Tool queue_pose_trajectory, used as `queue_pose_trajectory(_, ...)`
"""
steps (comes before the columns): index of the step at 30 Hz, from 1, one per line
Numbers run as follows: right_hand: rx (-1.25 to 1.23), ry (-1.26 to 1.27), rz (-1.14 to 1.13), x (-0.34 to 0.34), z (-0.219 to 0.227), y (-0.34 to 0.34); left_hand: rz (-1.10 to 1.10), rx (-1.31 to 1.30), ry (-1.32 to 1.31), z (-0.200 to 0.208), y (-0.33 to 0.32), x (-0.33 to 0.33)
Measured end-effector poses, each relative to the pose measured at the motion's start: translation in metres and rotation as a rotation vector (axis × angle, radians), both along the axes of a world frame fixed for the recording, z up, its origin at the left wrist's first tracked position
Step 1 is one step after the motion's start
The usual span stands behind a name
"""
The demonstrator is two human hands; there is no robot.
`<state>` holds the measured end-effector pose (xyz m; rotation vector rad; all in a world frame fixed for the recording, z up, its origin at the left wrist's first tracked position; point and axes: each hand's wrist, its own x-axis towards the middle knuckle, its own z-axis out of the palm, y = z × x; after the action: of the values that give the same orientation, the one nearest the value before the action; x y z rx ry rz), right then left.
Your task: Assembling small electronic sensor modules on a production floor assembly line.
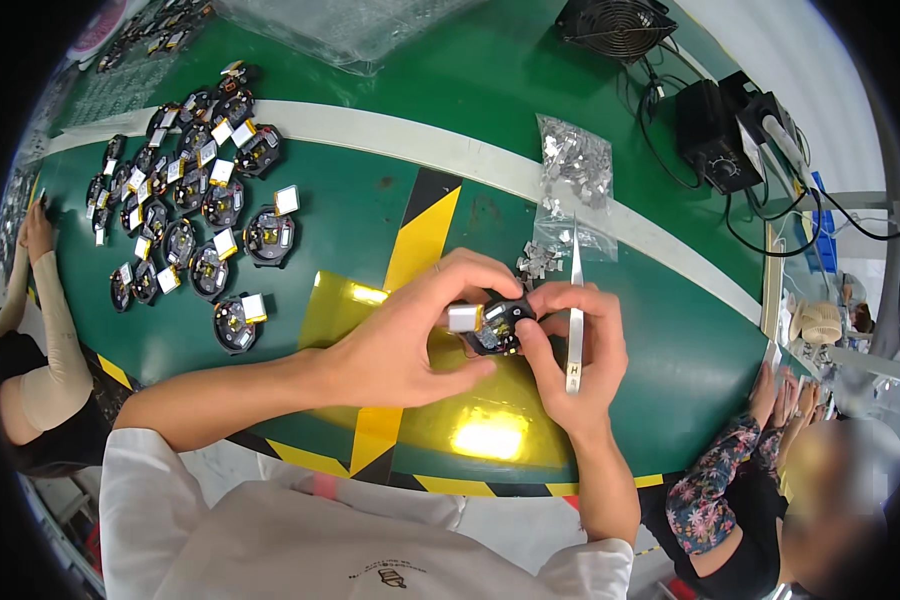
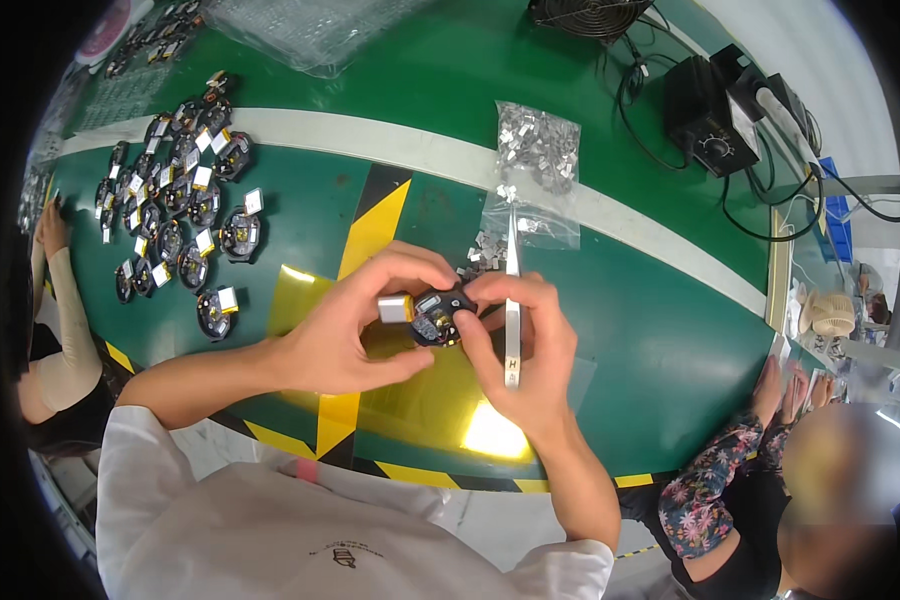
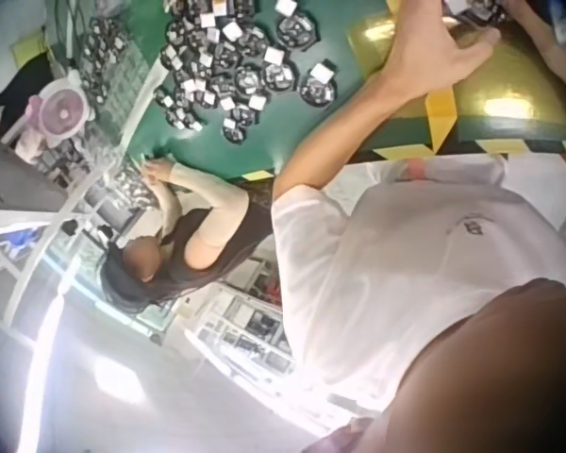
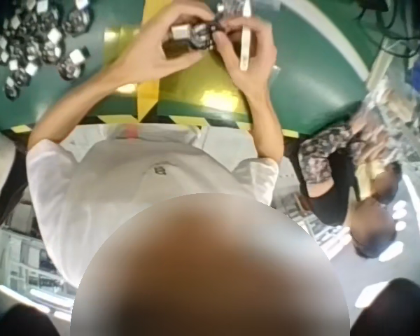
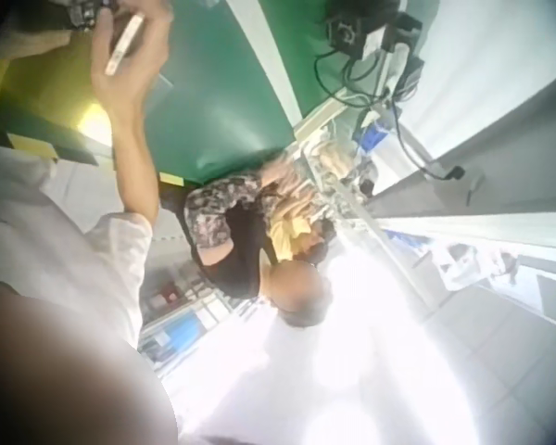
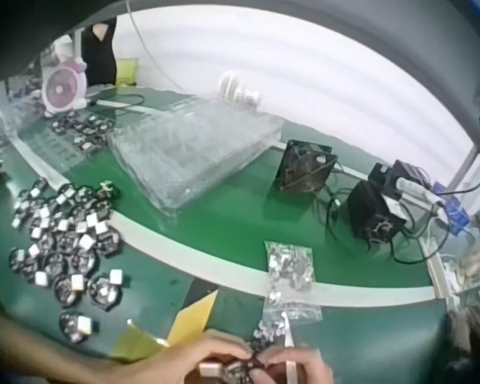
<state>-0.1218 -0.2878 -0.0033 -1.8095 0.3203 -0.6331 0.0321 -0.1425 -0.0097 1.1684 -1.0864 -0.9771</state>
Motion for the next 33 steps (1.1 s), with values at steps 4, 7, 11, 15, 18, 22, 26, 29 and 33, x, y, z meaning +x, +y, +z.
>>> queue_pose_trajectory(4,-0.124,-0.026,0.006,0.001,0.002,0.000,-0.012,0.029,0.054,0.005,0.004,-0.003)
queue_pose_trajectory(7,-0.217,-0.015,0.056,-0.003,0.006,-0.003,0.072,0.205,0.100,0.007,0.004,-0.006)
queue_pose_trajectory(11,-0.240,-0.013,0.102,-0.004,0.006,-0.002,-0.004,0.246,-0.018,0.008,0.005,-0.005)
queue_pose_trajectory(15,-0.228,-0.028,-0.010,-0.002,0.008,0.002,0.013,0.186,0.117,0.006,0.006,-0.003)
queue_pose_trajectory(18,-0.170,-0.033,-0.023,-0.004,0.005,-0.001,0.056,0.237,0.286,0.012,0.006,-0.001)
queue_pose_trajectory(22,-0.202,-0.002,0.012,-0.011,0.004,0.003,0.064,0.199,0.411,0.015,0.005,-0.001)
queue_pose_trajectory(26,-0.084,-0.043,-0.029,-0.008,0.007,0.006,0.038,0.166,0.408,0.016,0.005,0.001)
queue_pose_trajectory(29,-0.113,-0.128,-0.004,-0.014,0.003,-0.001,0.013,0.177,0.393,0.011,0.006,0.002)
queue_pose_trajectory(33,-0.119,-0.097,-0.074,-0.016,0.007,0.004,0.023,0.150,0.422,0.003,0.008,0.001)
